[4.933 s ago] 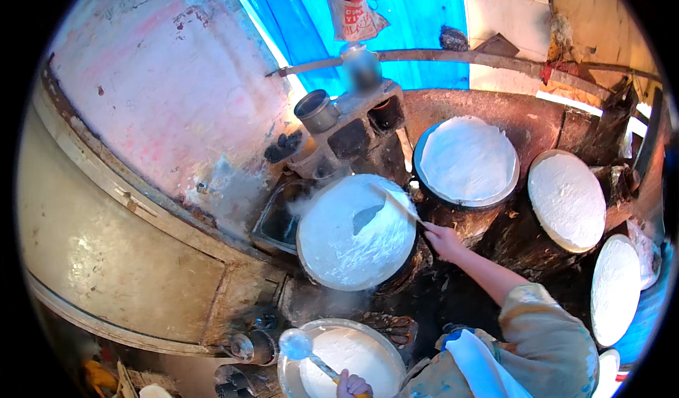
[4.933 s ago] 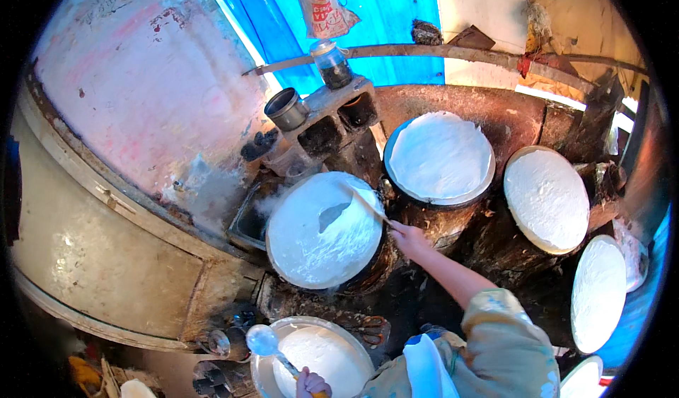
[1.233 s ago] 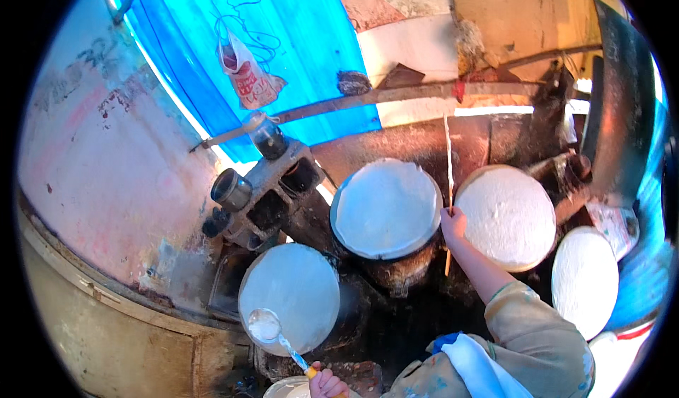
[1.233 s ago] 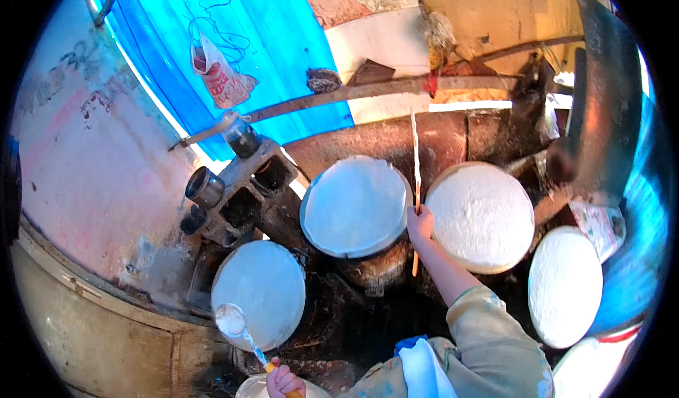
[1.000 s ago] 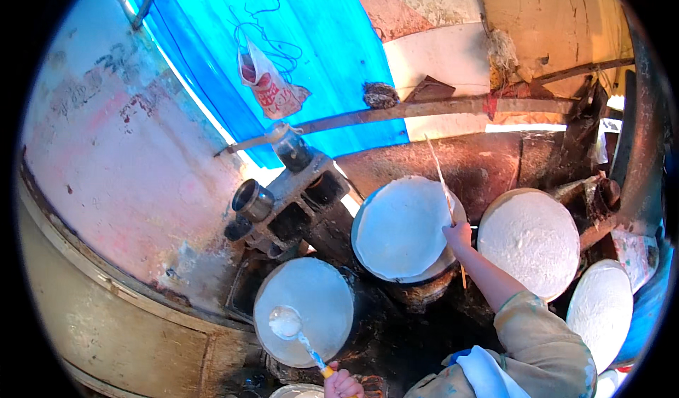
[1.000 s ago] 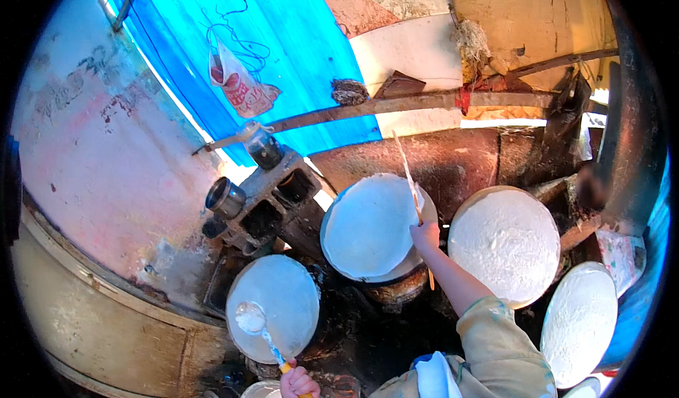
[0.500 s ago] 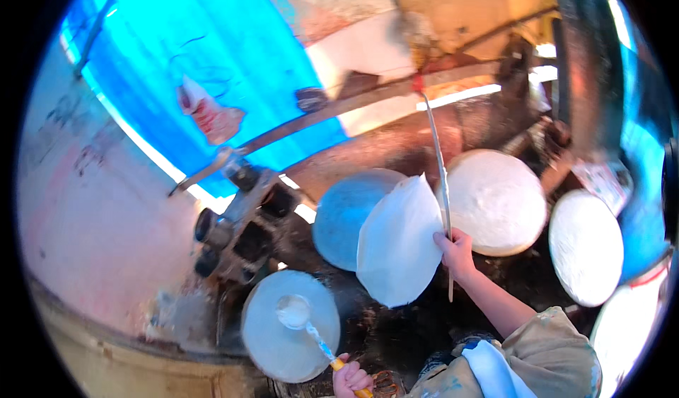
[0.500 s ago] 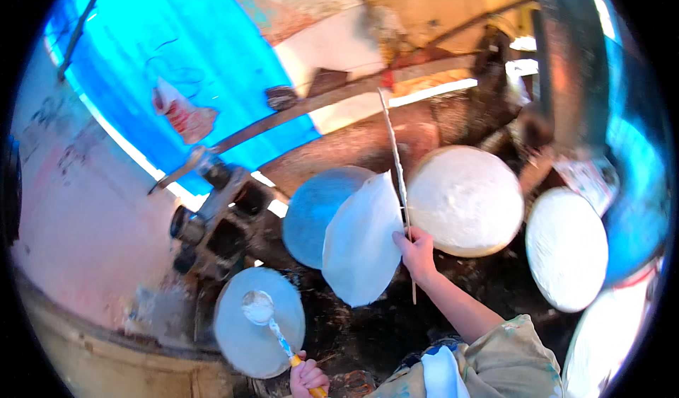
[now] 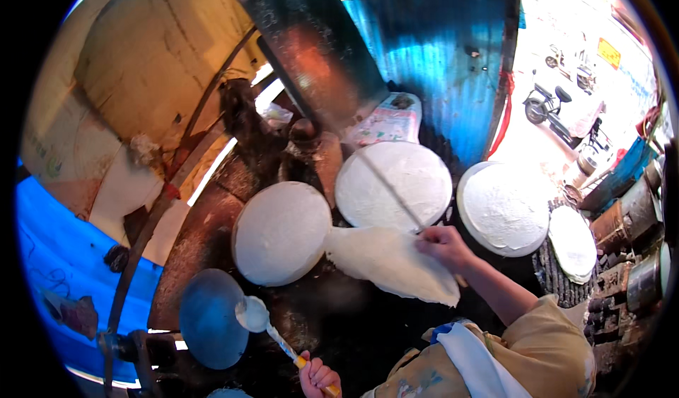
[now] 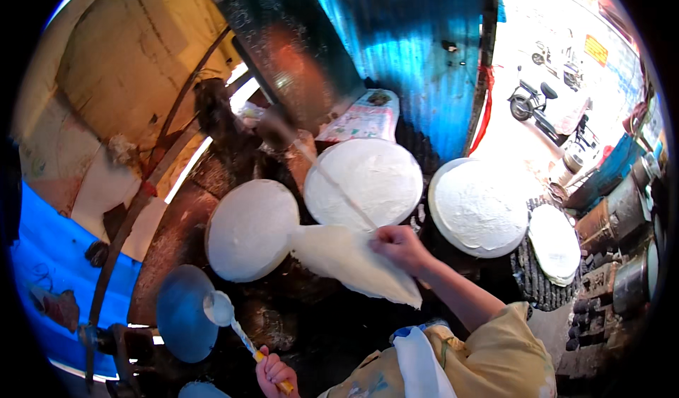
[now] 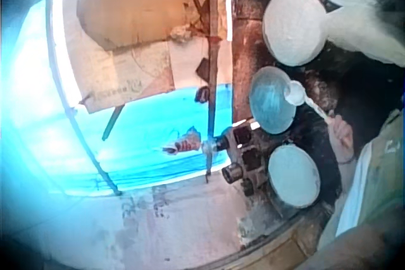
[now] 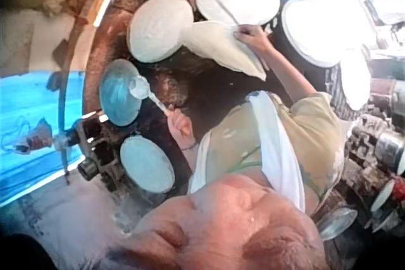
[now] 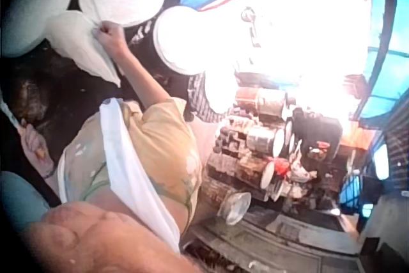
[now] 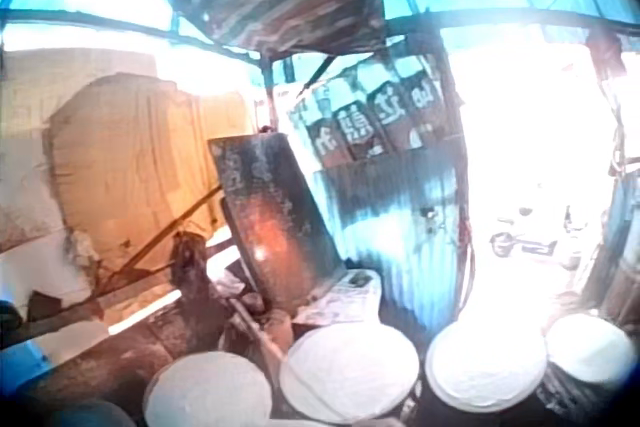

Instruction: The person ladles batter onto several round heated surfaces and spreads it into thin crepes using a wooden tool. They flip the crepes and stack them on a nearby surface while continuing to cook more.

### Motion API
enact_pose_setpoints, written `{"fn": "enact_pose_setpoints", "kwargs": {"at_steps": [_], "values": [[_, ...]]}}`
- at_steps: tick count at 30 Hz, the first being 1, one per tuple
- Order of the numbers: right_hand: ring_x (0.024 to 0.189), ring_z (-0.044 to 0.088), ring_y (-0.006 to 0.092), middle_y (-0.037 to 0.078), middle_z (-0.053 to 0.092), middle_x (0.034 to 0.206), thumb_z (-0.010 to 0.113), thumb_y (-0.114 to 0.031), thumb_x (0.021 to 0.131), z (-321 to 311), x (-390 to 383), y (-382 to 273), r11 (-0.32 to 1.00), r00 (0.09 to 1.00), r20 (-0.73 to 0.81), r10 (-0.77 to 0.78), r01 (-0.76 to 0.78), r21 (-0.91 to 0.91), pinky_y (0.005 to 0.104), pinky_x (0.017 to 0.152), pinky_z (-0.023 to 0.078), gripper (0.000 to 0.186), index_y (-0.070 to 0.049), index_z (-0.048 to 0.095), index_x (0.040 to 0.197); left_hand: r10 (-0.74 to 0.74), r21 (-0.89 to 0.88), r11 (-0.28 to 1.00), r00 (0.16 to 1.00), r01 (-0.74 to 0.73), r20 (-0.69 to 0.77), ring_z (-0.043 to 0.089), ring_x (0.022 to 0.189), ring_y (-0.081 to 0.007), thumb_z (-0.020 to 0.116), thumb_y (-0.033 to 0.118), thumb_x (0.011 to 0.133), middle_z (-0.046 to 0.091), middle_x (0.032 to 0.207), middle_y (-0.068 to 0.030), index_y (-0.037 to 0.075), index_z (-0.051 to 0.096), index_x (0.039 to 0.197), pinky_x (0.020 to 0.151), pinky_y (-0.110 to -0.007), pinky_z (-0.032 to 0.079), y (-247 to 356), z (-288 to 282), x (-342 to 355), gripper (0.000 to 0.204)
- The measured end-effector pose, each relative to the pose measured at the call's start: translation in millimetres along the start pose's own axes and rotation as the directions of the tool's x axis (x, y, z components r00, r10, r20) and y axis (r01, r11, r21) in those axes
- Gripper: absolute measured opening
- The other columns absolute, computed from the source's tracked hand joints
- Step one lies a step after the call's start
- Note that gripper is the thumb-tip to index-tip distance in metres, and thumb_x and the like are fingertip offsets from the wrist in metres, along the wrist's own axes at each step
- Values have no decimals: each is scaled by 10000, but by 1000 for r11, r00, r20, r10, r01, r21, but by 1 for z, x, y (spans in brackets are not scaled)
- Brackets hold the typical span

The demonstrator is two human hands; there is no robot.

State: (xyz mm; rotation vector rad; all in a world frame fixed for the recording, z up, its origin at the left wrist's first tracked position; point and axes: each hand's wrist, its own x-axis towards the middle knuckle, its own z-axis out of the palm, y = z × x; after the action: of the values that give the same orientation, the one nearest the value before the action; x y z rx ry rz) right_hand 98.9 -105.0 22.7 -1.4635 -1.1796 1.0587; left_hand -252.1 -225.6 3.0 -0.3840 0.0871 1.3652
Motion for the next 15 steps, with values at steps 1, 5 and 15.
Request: {"fn": "enact_pose_setpoints", "kwargs": {"at_steps": [1,5,15], "values": [[660,489,60,-26,544,677,612,-110,824,-33,-7,11,1000,997,-75,-2,1,-11,236,600,416,104,-35,619,753,-32,-13,999,999,32,-4,349,485,-66,349,95,960,342,629,10,4,447,1045,444,-199,323,-13,-4,8,159],[598,459,51,-34,537,664,573,-44,810,-199,-59,68,995,855,-518,-5,56,82,213,550,381,83,-40,620,741,-209,210,956,978,204,1,440,510,-54,431,113,918,434,661,23,-19,466,1162,457,-213,409,-81,-19,62,279],[566,459,29,-46,526,585,692,-103,758,-552,-211,63,804,448,-829,-335,-323,-499,221,507,382,148,-32,605,662,-613,21,787,786,617,-81,360,486,-89,350,131,971,343,615,-2,-70,446,1095,466,-222,369,-267,-12,127,255]]}}
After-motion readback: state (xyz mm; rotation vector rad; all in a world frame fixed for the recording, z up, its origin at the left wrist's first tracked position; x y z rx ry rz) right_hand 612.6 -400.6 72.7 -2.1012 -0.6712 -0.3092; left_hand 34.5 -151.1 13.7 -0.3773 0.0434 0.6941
